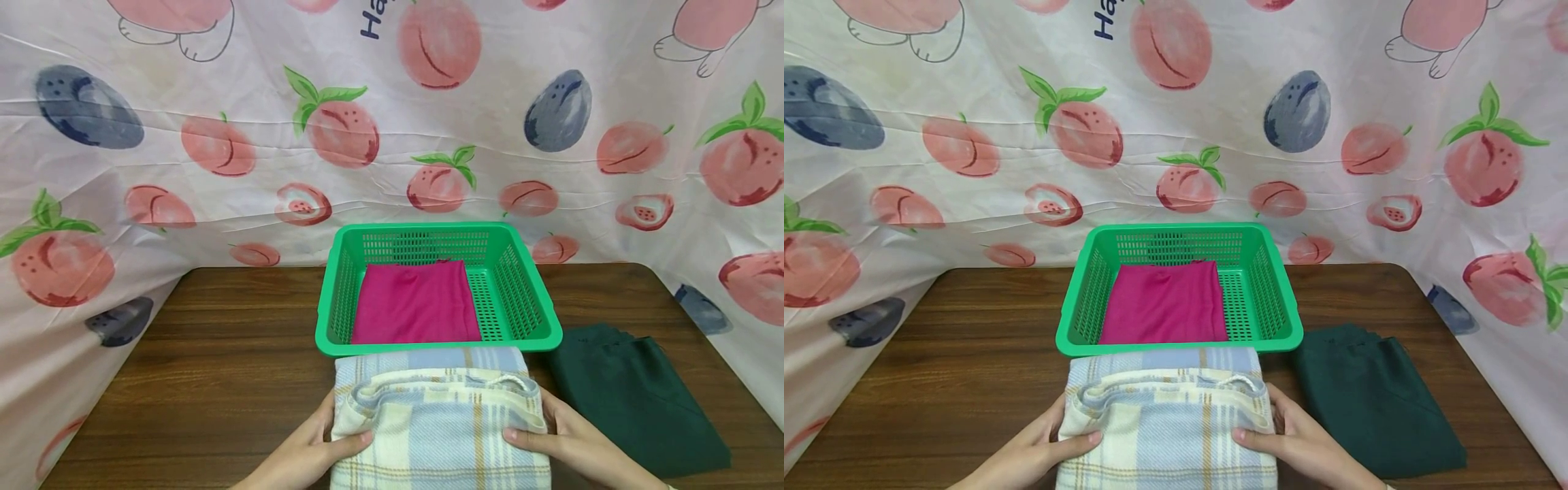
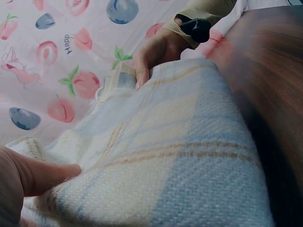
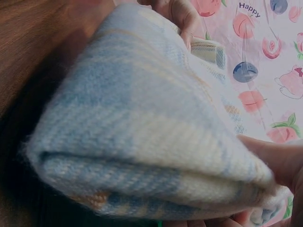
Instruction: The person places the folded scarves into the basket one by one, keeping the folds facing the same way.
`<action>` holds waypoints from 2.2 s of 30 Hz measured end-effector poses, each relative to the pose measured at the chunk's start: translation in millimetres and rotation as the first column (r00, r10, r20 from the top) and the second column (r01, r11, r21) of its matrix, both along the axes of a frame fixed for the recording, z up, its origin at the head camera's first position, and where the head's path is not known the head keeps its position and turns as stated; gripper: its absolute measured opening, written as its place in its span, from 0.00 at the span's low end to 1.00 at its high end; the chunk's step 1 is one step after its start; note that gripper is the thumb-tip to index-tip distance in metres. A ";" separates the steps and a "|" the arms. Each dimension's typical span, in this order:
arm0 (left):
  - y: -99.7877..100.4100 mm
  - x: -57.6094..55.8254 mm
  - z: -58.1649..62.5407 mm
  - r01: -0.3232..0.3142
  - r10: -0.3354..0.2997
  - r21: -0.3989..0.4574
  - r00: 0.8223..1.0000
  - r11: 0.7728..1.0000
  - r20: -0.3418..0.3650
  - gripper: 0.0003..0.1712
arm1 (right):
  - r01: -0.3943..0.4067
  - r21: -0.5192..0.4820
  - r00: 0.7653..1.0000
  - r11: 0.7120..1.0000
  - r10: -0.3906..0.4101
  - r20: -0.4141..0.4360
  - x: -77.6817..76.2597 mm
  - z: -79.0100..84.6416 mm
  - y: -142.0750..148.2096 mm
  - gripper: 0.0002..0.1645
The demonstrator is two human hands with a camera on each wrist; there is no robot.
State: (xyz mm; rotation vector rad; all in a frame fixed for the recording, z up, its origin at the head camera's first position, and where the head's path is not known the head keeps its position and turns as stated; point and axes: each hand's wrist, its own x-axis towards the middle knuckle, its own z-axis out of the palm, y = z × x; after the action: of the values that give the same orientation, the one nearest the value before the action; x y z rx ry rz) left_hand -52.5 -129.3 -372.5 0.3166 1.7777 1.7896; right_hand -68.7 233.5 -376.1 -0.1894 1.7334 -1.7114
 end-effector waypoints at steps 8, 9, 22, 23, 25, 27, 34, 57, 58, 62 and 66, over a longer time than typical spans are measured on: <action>0.1 -3.7 12.6 -0.034 0.029 -0.071 0.997 0.997 -0.069 0.46 | 0.022 0.038 0.998 0.999 -0.020 -0.052 -4.1 9.1 -2.7 0.45; 0.2 -4.5 14.3 -0.050 0.042 -0.092 0.995 0.995 -0.090 0.45 | 0.031 0.034 0.998 0.999 -0.029 -0.053 -4.6 10.5 -3.4 0.46; 3.7 -21.6 33.6 -0.130 0.129 -0.016 0.990 0.991 -0.064 0.37 | 0.145 0.001 0.984 0.989 -0.145 -0.104 -12.0 30.6 -12.5 0.39; 4.2 -23.2 35.8 -0.140 0.139 -0.022 0.989 0.990 -0.058 0.37 | 0.159 0.007 0.982 0.987 -0.157 -0.108 -12.9 32.4 -13.0 0.38; 5.5 -26.4 40.1 -0.160 0.159 -0.022 0.987 0.987 -0.040 0.37 | 0.189 0.020 0.975 0.982 -0.186 -0.118 -15.0 35.8 -14.4 0.37; 6.6 -29.7 43.4 -0.184 0.183 -0.022 0.983 0.983 -0.027 0.36 | 0.225 0.035 0.967 0.974 -0.219 -0.130 -17.2 39.0 -15.9 0.38; 7.6 -40.0 53.5 -0.243 0.243 -0.014 0.970 0.970 0.004 0.36 | 0.325 0.125 0.941 0.937 -0.307 -0.142 -27.5 48.5 -19.2 0.37; 10.5 -83.9 82.3 -0.310 0.312 0.047 0.949 0.950 -0.037 0.44 | 0.249 -0.130 0.920 0.960 -0.276 -0.277 -64.4 59.5 -15.5 0.34; 11.0 -86.2 83.6 -0.313 0.314 0.040 0.948 0.949 -0.040 0.44 | 0.255 -0.131 0.919 0.958 -0.282 -0.276 -65.8 61.4 -16.1 0.35; 12.7 -94.9 88.3 -0.313 0.314 0.020 0.949 0.949 -0.042 0.43 | 0.271 -0.121 0.912 0.955 -0.295 -0.284 -72.1 68.8 -18.1 0.36; 13.4 -105.2 91.6 -0.323 0.322 -0.008 0.944 0.946 -0.065 0.43 | 0.289 -0.113 0.903 0.951 -0.310 -0.297 -80.6 75.9 -21.4 0.35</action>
State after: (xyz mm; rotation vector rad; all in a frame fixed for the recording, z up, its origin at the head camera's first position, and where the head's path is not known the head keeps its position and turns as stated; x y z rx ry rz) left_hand -157.7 -115.9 -281.0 0.0755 1.9806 2.0036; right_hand -149.4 212.1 -300.2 -0.2447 2.0200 -2.0536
